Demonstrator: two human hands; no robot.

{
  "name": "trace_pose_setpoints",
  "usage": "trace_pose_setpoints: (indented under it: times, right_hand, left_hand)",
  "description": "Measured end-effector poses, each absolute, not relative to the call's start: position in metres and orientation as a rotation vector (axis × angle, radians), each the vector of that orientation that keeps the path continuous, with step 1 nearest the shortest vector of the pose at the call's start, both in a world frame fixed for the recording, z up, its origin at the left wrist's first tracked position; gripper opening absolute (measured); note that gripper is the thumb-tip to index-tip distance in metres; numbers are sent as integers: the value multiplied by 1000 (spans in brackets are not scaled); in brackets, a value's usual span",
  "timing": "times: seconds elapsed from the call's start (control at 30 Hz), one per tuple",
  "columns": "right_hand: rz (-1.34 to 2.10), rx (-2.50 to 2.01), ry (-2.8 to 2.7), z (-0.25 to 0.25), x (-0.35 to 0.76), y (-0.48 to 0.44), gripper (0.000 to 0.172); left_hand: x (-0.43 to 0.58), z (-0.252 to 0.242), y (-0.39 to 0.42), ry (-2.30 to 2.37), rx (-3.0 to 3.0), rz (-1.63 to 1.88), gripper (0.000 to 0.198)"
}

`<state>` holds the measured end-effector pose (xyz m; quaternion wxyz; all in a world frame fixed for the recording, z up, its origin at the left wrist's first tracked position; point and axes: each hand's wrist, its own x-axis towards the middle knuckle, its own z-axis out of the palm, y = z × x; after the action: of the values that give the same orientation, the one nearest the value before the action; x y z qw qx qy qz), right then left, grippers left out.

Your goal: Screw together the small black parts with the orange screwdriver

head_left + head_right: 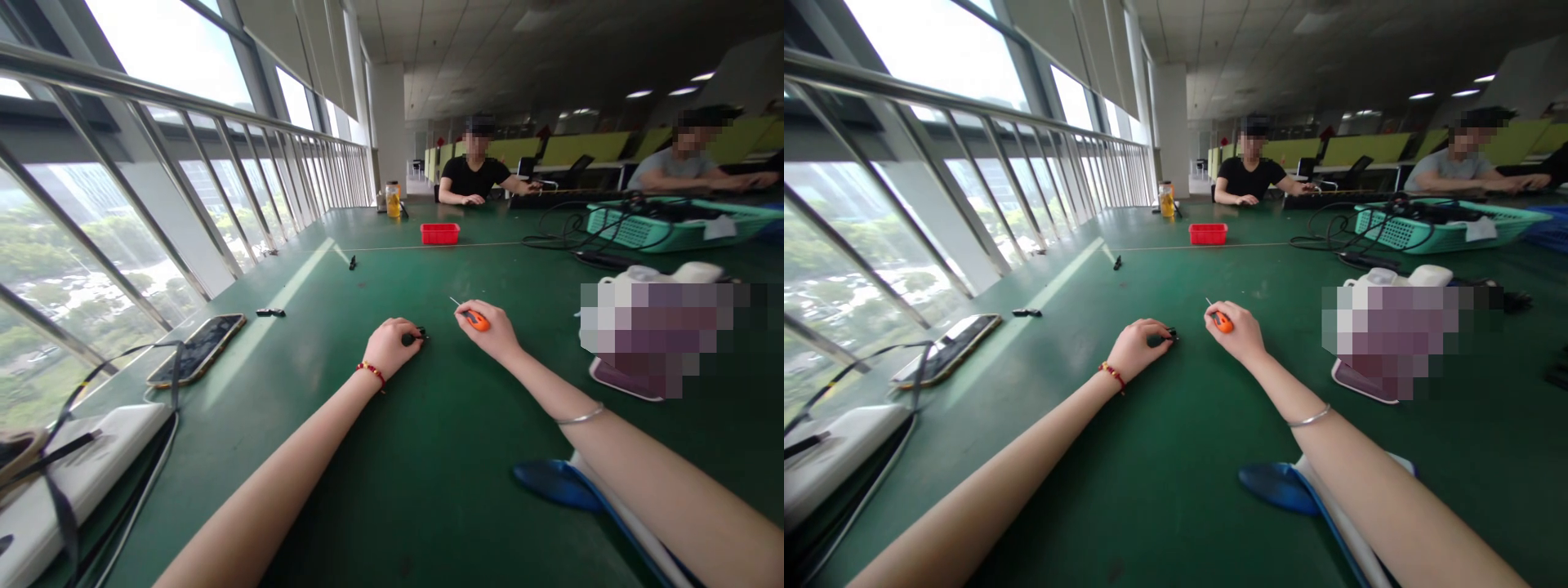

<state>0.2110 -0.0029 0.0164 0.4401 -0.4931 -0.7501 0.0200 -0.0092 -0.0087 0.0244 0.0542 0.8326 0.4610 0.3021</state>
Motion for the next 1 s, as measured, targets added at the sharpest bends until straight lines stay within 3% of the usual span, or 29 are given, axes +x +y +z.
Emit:
trace_pose_setpoints:
  times: [0.27,0.4,0.53,0.73,1.0]
  right_hand:
    - [75,-1232,-1910,14,205,-5,9]
    - [96,-1240,-1940,14,204,-7,8]
    - [108,-1248,-1969,14,206,-6,8]
    - [111,-1266,-1978,15,208,-5,8]
    - [102,-1281,-2012,15,207,-6,9]
  left_hand:
    - [-134,45,-23,2389,2017,860,22]
    - [-162,52,-37,2629,1891,743,27]
    - [-165,56,-45,2674,1689,635,32]
    - [-177,61,-48,2653,1524,914,36]
    - [-182,51,-41,2604,1372,967,39]
